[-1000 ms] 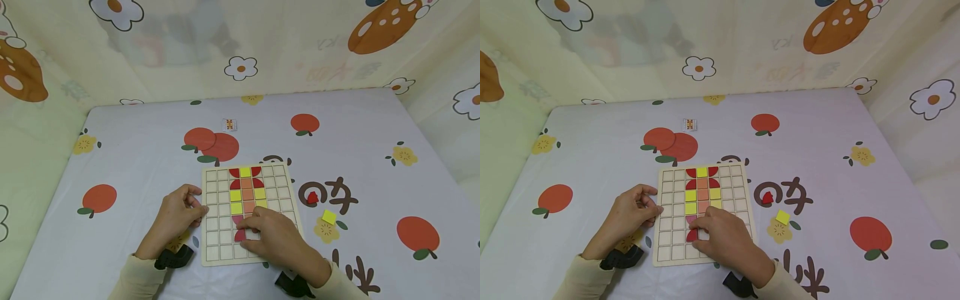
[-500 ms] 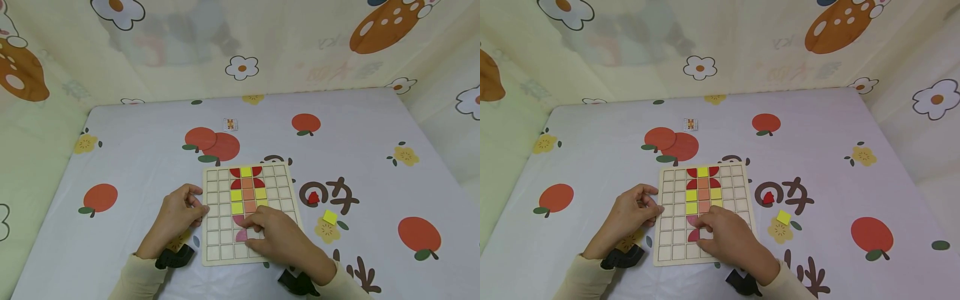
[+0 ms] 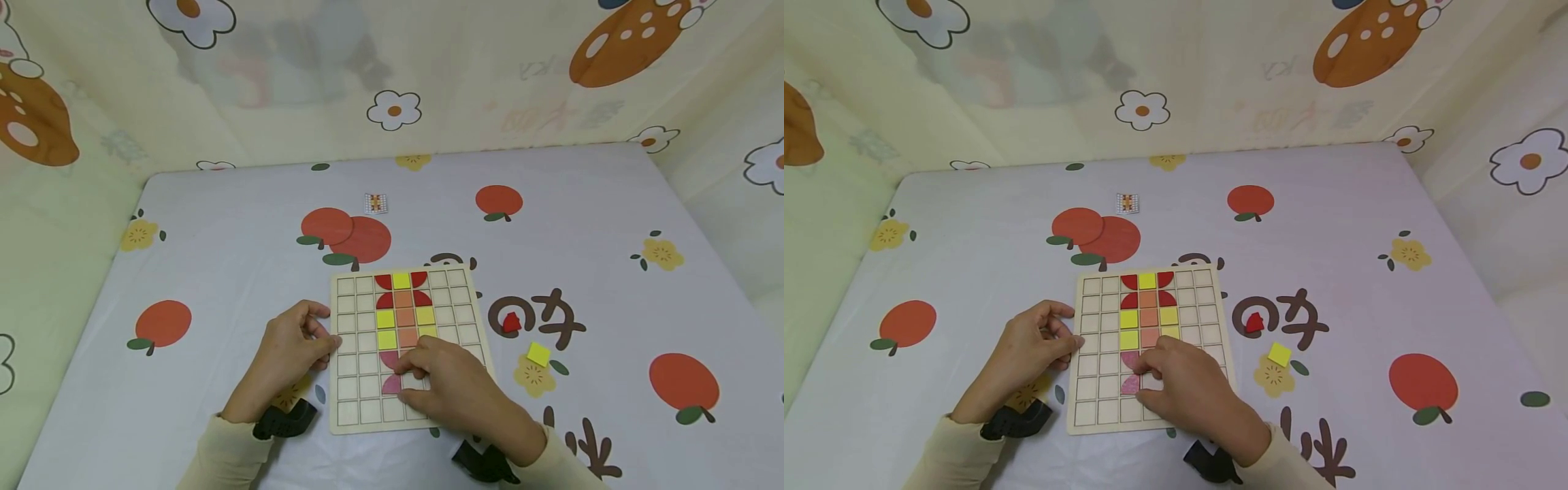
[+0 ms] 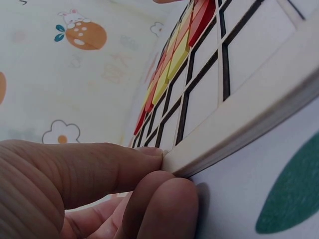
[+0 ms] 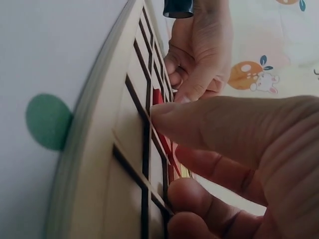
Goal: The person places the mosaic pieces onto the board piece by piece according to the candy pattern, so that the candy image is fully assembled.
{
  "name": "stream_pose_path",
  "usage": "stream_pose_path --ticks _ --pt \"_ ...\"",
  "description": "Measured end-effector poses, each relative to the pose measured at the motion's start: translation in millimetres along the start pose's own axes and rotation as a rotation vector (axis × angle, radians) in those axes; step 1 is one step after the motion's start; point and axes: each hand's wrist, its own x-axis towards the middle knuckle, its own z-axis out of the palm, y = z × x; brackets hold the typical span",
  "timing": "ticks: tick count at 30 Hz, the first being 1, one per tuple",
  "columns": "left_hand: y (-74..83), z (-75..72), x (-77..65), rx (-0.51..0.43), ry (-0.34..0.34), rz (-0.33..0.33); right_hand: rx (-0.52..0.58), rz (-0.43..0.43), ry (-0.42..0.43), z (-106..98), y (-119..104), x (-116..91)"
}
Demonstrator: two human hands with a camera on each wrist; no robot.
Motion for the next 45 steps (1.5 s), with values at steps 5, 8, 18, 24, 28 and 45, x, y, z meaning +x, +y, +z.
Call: stream_pose_path --ticks 5,8,18,24,28,45 --pt "0.1 -0.8 -1.1 0.002 0.000 -0.008 0.068 0.037 0.015 -8.5 2.4 -4.3" --pt "0.4 -1.2 -1.1 0.000 0.000 -0.008 0.072 0.076 0.040 -16.0 7.1 -7.6" --pt "2.2 -0.4 -0.7 0.018 0.000 -0.004 -0.014 0.210 0.251 -55.4 52.5 -39.6" --pt "2.9 0.2 -0.3 0.029 -0.001 0.002 -0.114 0.386 0.275 -71.2 88.9 -71.2" --pt "2.9 -0.2 -0.5 0.028 -0.001 0.002 -0.135 0.444 0.249 -74.0 103.3 -85.0" --pt "1.0 -2.4 -0.3 -0.008 -0.016 0.007 -0.086 0.378 0.230 -69.0 96.8 -79.0"
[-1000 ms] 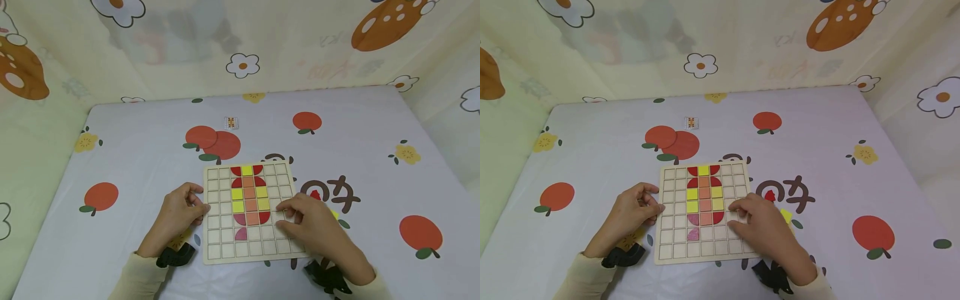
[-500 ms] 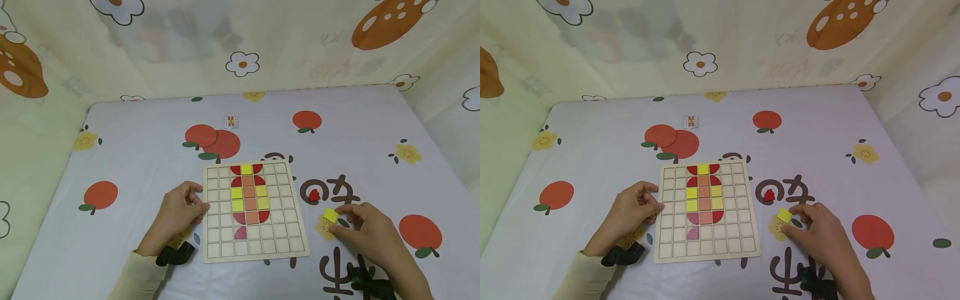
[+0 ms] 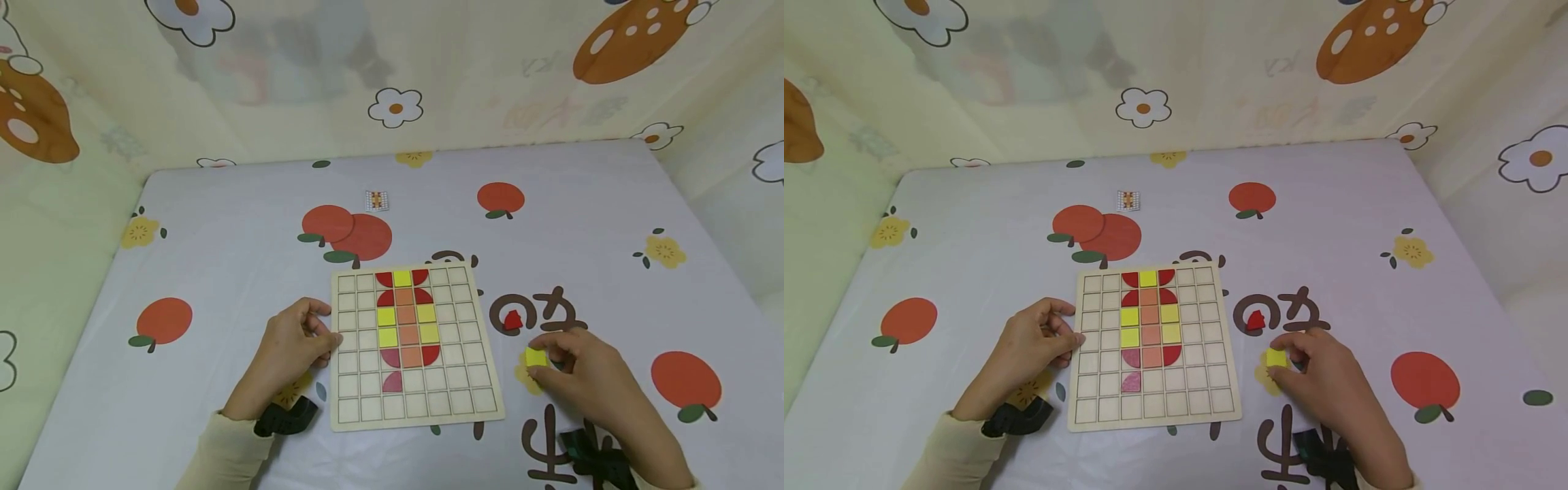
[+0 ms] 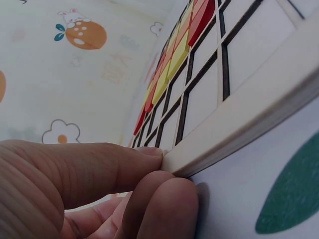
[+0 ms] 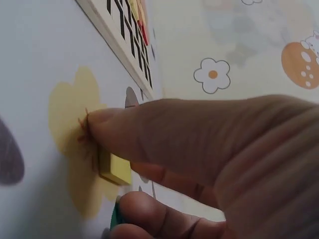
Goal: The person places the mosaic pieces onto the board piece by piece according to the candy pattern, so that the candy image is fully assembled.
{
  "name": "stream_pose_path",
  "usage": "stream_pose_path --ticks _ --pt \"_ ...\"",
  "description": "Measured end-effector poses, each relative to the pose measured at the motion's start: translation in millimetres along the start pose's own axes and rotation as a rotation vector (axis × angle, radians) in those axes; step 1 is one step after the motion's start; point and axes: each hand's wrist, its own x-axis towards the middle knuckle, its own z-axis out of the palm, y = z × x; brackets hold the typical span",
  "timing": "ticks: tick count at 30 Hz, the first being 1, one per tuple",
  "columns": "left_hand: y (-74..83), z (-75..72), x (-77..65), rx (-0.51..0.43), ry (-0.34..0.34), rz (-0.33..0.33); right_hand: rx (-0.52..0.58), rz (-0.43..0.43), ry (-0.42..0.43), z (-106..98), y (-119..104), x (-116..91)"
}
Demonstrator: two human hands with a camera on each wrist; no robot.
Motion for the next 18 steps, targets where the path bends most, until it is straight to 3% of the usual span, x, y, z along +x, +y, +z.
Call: stream_pose_path --ticks 10,18 --pt "-0.3 0.3 0.4 0.007 0.004 -0.002 0.095 -0.010 0.022 7.0 -15.8 5.4" --pt "0.6 0.8 0.0 0.012 0.009 -0.003 0.318 0.014 -0.059 10.7 -22.0 9.4"
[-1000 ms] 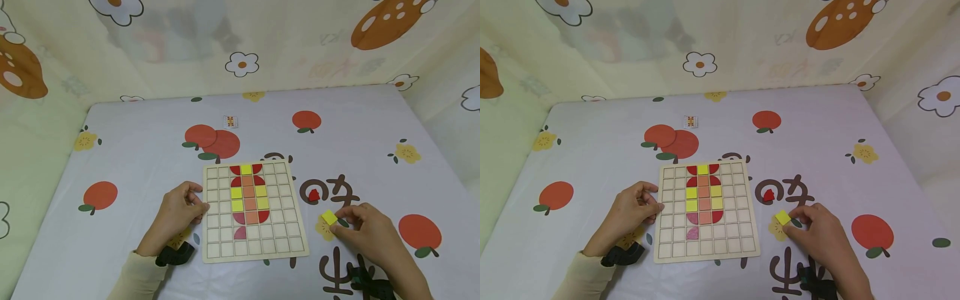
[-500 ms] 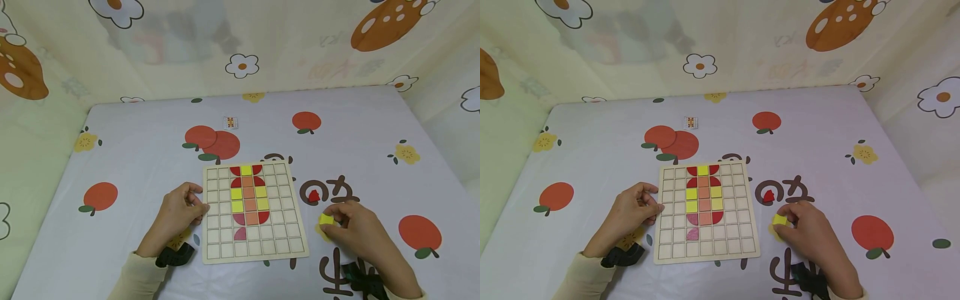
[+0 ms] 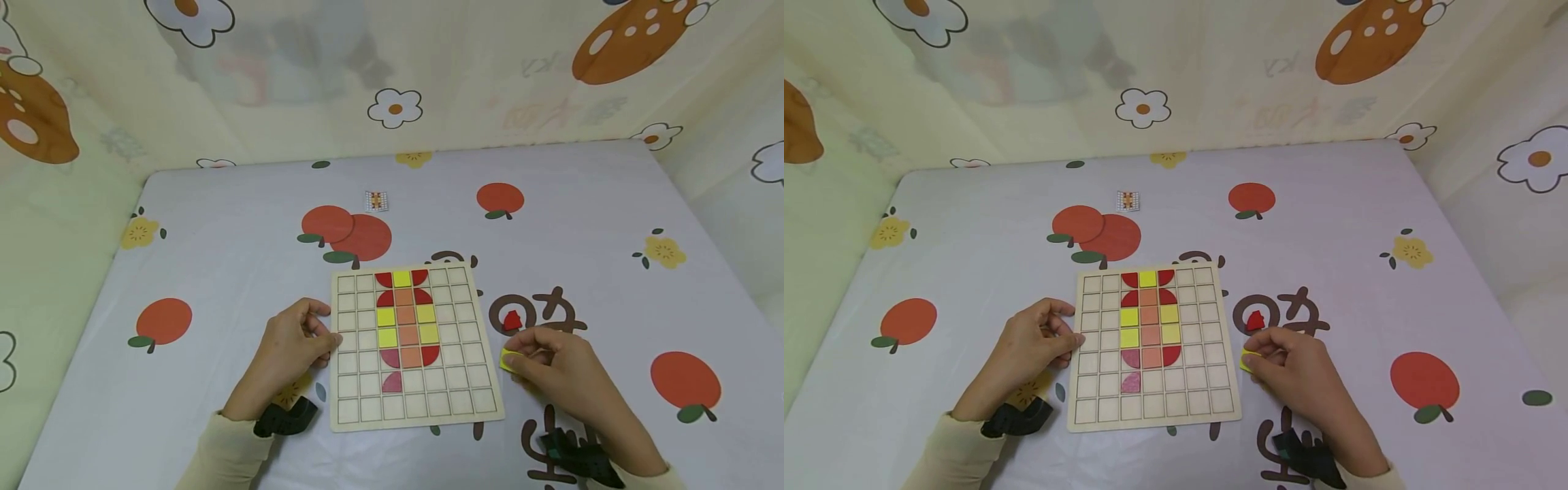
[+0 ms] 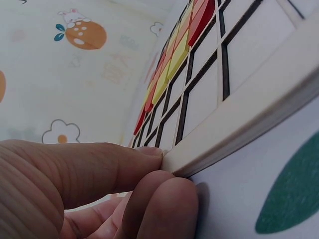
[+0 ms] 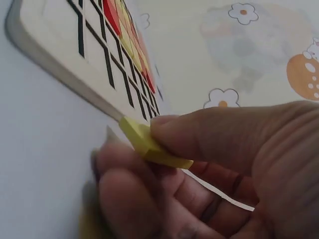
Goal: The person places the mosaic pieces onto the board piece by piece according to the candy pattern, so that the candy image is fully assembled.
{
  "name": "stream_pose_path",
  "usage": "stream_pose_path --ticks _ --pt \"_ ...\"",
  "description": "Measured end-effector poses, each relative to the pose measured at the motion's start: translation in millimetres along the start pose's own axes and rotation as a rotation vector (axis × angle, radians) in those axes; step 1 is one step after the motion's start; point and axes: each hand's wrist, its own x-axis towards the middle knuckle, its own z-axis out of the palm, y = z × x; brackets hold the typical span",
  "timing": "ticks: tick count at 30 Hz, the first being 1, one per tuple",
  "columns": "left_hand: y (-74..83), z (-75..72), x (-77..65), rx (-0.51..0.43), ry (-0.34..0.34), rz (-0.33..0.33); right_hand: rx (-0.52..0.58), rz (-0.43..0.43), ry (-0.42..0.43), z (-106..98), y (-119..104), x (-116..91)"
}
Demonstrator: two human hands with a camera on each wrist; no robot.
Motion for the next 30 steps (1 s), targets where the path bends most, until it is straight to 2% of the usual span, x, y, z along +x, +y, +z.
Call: stream_pose_path --ticks 3,7,12,16,21,26,30 --pt "-0.1 0.1 0.0 0.002 0.003 -0.004 0.027 0.012 -0.043 1.6 -1.3 0.6" --pt "-0.3 0.2 0.0 0.004 0.006 -0.006 -0.032 -0.012 -0.053 3.2 -1.8 -0.6" --pt "-0.3 0.4 0.2 0.007 0.009 -0.006 -0.180 -0.110 -0.015 4.6 -2.6 0.5" --pt "-0.4 0.4 0.5 0.004 0.006 -0.005 -0.285 -0.154 0.026 5.0 -4.5 2.6" --pt "-0.2 0.1 0.7 0.007 0.005 -0.002 -0.258 -0.157 0.043 8.3 -12.7 3.0" --pt "0.0 -0.4 0.8 0.009 0.004 -0.003 -0.175 -0.132 -0.046 21.4 -30.6 2.8" --pt "-0.2 -0.4 0.7 0.007 0.001 -0.004 -0.148 -0.166 -0.107 36.6 -44.9 1.9"
